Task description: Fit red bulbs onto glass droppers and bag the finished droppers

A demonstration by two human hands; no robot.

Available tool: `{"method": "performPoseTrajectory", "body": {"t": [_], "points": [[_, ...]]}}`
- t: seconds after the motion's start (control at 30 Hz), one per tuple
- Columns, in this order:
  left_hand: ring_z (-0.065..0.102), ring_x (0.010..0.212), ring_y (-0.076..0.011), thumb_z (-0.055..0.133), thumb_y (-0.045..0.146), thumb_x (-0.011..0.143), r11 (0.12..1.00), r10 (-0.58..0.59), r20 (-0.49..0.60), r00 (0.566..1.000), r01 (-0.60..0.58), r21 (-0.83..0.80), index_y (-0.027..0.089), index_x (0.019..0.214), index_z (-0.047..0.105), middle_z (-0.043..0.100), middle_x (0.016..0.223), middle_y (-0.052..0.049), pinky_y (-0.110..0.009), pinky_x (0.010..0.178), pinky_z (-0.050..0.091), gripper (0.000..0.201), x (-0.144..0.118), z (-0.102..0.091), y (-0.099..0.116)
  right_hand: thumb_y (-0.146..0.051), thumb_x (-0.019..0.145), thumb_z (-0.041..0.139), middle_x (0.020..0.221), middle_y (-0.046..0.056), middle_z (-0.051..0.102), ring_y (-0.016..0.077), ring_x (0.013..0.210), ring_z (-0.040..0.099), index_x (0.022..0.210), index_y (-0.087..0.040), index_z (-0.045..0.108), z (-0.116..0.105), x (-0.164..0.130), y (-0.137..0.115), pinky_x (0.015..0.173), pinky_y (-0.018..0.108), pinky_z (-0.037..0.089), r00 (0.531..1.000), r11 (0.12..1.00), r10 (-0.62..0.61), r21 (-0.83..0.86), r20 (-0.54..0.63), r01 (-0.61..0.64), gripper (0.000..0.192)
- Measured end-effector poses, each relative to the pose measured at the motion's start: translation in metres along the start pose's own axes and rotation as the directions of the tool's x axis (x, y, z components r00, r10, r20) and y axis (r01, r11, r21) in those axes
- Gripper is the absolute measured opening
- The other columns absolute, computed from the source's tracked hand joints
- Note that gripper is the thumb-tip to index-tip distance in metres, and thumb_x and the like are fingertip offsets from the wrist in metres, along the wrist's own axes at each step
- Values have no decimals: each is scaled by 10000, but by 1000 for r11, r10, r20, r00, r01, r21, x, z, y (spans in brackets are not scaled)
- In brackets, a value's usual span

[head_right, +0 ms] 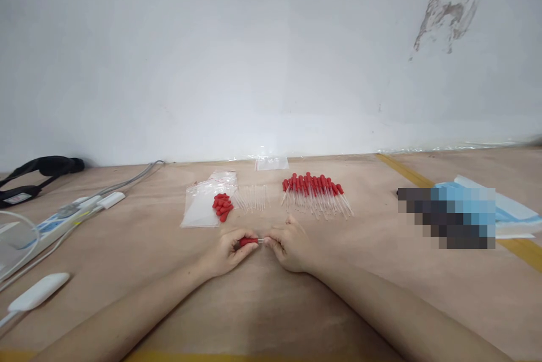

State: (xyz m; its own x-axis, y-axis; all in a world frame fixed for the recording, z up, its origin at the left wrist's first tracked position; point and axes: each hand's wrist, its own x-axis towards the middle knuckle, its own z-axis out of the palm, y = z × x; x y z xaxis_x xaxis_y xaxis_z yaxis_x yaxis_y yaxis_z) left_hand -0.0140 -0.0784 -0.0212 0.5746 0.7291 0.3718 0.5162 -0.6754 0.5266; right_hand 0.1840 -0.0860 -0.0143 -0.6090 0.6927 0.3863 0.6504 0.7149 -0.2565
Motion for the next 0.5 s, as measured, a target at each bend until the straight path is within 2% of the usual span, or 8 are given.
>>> {"method": "performPoseTrajectory", "body": {"t": [0.17, 0.27, 0.33, 0.4, 0.43, 0.5], "points": [[552, 761, -150, 471, 259, 830, 995, 89, -35, 995, -87, 52, 172, 916, 574, 614, 834, -42, -257, 697, 432, 161, 6, -7, -6, -240, 855, 365, 680, 7, 633, 120, 618, 537, 707, -180, 573, 4, 5, 4, 697, 283, 329, 998, 998, 57, 2, 25, -57, 262], [529, 823, -164, 540, 266, 784, 997, 61, -96, 993, -57, 45, 179, 1079, 504, 558, 979, -71, -276, 712, 446, 309, 7, -10, -15, -214, 803, 418, 661, 4, 638, 122, 587, 544, 716, -190, 609, -10, 6, 8, 600, 245, 357, 987, 985, 132, 103, 93, -141, 211], [516, 794, -158, 559, 265, 766, 999, 17, -123, 992, -14, 30, 177, 1115, 474, 535, 967, -72, -271, 677, 453, 369, 6, -11, -20, -213, 775, 434, 664, 4, 645, 128, 584, 556, 722, -194, 629, -23, 7, 17, 534, 222, 357, 965, 951, 237, 176, 115, -255, 202], [508, 752, -149, 545, 258, 773, 1000, -14, -105, 994, 17, 26, 174, 1047, 515, 535, 890, -55, -263, 651, 450, 289, 5, -11, -24, -244, 756, 449, 668, 10, 650, 138, 594, 568, 702, -190, 637, -37, 10, 33, 521, 219, 367, 917, 895, 395, 199, 60, -399, 202], [507, 744, -148, 536, 257, 778, 999, -23, -89, 996, 26, 33, 173, 1000, 541, 536, 862, -50, -262, 649, 446, 237, 5, -11, -25, -261, 747, 458, 676, 16, 653, 143, 609, 575, 688, -186, 638, -42, 13, 43, 534, 221, 376, 875, 857, 485, 200, -2, -475, 203], [506, 736, -150, 522, 258, 786, 998, -34, -65, 997, 37, 55, 172, 930, 573, 541, 831, -48, -264, 639, 438, 175, 6, -10, -26, -283, 736, 468, 715, 33, 662, 157, 666, 590, 704, -182, 643, -48, 19, 63, 575, 225, 389, 758, 772, 634, 184, -154, -608, 206]]}}
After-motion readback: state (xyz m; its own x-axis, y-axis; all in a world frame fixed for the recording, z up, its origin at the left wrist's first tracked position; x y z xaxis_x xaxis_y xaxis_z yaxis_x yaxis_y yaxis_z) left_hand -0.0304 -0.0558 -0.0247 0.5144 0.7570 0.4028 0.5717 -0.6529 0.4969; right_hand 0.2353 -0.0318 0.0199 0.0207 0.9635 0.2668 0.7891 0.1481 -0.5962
